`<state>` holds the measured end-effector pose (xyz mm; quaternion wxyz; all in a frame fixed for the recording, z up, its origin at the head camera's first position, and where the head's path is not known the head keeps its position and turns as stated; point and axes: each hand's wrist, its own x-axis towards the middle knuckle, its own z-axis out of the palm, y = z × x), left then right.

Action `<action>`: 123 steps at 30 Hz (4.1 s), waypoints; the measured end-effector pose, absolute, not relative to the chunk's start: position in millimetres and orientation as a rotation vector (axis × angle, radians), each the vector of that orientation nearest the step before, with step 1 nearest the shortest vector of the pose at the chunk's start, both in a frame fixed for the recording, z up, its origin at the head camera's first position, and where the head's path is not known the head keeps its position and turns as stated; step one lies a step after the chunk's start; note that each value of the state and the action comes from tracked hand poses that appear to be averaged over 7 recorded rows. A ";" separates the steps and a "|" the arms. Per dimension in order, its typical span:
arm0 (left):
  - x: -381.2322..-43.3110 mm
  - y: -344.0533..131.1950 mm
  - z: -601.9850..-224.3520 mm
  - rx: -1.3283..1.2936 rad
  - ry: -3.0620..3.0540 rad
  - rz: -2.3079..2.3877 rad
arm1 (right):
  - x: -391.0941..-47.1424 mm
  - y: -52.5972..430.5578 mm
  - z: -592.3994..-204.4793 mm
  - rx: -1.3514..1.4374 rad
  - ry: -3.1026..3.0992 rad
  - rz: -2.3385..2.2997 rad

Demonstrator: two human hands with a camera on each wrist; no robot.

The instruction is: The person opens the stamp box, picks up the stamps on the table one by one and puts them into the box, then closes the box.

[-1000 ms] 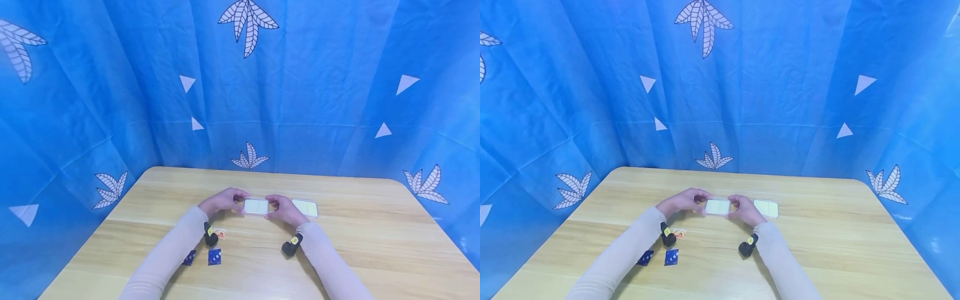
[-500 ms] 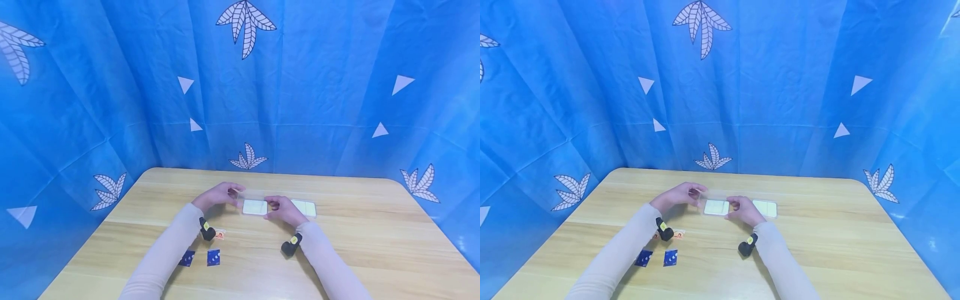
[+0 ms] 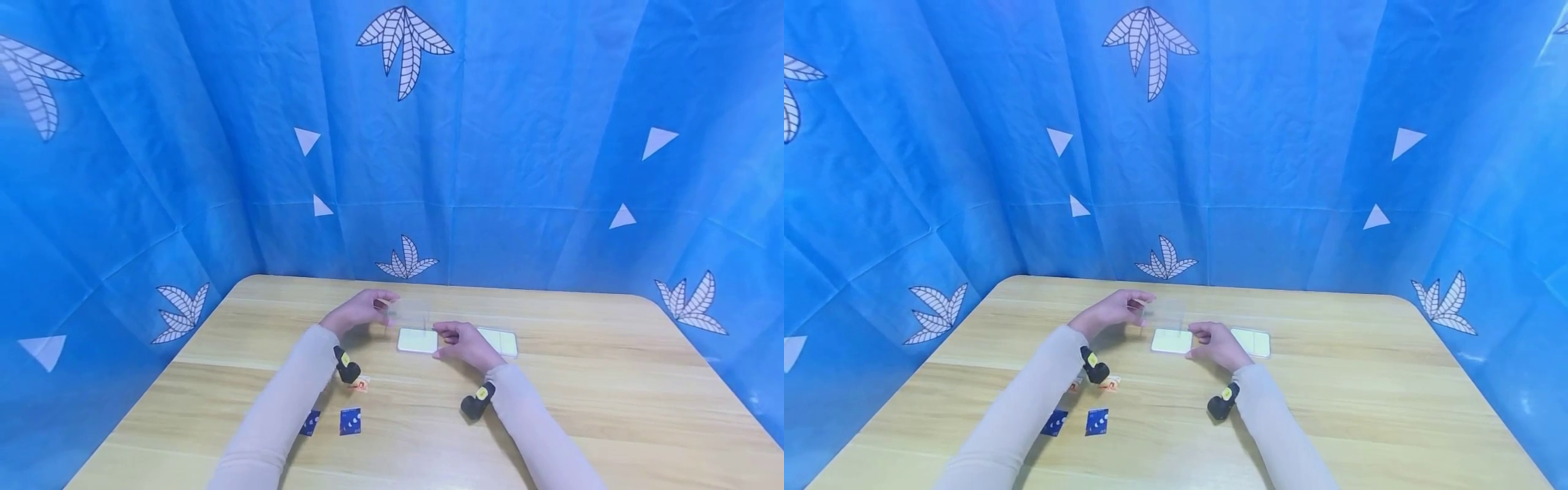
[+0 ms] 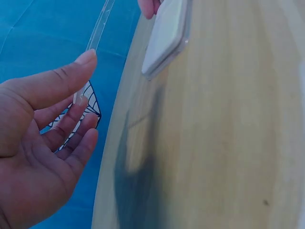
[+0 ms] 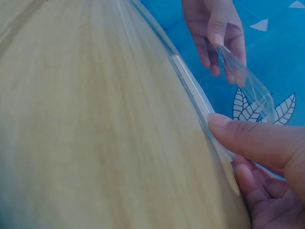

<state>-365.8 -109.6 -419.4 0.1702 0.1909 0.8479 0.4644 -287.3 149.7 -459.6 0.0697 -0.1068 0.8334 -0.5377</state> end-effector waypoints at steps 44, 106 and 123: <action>-393.1 -89.8 -449.9 0.405 2.451 1.489 | -285.7 148.7 -460.1 -0.330 2.510 -1.607; -395.9 -96.5 -440.8 0.444 2.419 1.559 | -285.1 149.7 -463.1 -0.302 2.499 -1.684; -390.4 -83.0 -424.6 0.503 2.449 1.496 | -280.8 159.6 -454.4 -0.401 2.451 -1.714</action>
